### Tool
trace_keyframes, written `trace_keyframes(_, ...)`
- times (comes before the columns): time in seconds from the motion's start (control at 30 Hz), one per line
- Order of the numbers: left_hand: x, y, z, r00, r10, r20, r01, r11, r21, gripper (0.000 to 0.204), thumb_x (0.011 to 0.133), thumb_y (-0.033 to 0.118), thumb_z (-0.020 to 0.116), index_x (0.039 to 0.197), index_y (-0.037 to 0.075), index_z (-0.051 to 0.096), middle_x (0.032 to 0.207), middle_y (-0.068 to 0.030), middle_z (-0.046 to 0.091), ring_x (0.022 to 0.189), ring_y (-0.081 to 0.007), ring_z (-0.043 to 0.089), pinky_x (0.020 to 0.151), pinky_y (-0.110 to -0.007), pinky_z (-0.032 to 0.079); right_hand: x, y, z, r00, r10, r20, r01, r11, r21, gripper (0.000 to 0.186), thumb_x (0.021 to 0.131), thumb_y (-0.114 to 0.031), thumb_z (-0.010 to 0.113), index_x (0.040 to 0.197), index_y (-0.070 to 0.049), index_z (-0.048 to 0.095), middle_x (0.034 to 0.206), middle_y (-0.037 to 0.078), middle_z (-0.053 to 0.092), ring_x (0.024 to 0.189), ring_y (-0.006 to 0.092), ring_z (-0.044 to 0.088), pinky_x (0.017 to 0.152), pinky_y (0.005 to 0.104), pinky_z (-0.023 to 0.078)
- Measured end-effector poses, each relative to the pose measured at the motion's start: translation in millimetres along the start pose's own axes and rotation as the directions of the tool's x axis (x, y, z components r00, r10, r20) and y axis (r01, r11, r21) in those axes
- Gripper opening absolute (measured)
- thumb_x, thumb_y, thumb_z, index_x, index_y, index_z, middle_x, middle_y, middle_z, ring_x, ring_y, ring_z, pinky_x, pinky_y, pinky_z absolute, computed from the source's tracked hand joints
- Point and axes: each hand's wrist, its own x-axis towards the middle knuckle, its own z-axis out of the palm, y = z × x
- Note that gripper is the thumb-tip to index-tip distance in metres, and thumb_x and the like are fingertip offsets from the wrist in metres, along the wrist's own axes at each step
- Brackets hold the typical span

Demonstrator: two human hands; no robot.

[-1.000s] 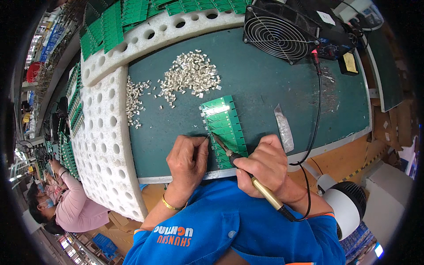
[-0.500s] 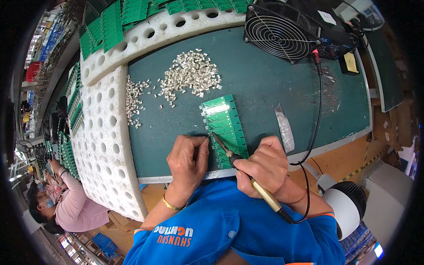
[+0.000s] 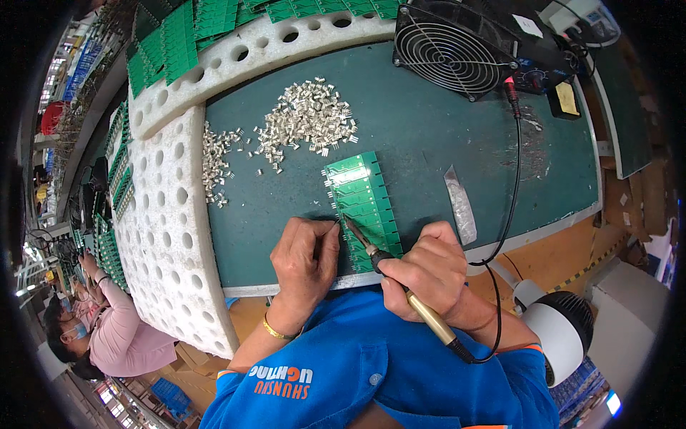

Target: The person solders electronic components onto circuit board strips using a soldering iron and solder wire, sets the completed strip aside, and solders components onto another circuit board strip.

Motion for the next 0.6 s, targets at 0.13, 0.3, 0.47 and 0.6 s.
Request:
trace_keyframes(0.13,0.1,0.4,-0.3,1.000,0.013,-0.006,-0.013,1.000,0.000,0.013,0.081,-0.002,0.075,0.084,0.004,0.064,0.074,-0.0108,0.059,0.058,-0.0263,0.059,0.053,-0.036,0.047,0.2,-1.5,0.1,1.000,0.000,-0.002,0.000,1.000,-0.001,0.025,0.071,-0.005,0.070,0.095,-0.006,0.064,0.059,0.001,0.056,0.050,0.0176,0.052,0.063,0.0341,0.042)
trace_keyframes(0.3,0.0,0.1,0.2,1.000,0.009,-0.002,-0.009,1.000,-0.004,0.013,0.081,-0.002,0.075,0.084,0.004,0.064,0.074,-0.0108,0.059,0.058,-0.0262,0.059,0.053,-0.036,0.047,-2.2,-3.9,0.6,1.000,0.001,0.012,-0.001,1.000,-0.016,0.023,0.073,-0.008,0.071,0.095,-0.006,0.065,0.059,0.001,0.056,0.050,0.0174,0.052,0.063,0.0340,0.042)
trace_keyframes(0.47,-0.2,0.2,-0.4,1.000,0.013,0.006,-0.013,1.000,-0.002,0.013,0.081,-0.002,0.075,0.083,0.004,0.064,0.074,-0.0105,0.059,0.058,-0.0256,0.058,0.052,-0.036,0.046,-2.6,-5.1,0.7,1.000,0.000,0.012,0.001,1.000,-0.030,0.022,0.074,-0.009,0.071,0.095,-0.006,0.065,0.058,0.000,0.055,0.050,0.0174,0.052,0.063,0.0341,0.042)
trace_keyframes(0.6,-0.3,1.0,-1.6,0.999,0.001,0.034,-0.001,1.000,0.004,0.012,0.080,-0.001,0.074,0.084,0.003,0.063,0.076,-0.0107,0.057,0.062,-0.0278,0.060,0.055,-0.038,0.049,-3.5,-5.1,1.0,1.000,-0.002,0.009,0.003,1.000,-0.029,0.022,0.074,-0.009,0.071,0.095,-0.006,0.065,0.058,0.000,0.054,0.050,0.0173,0.052,0.063,0.0341,0.043)
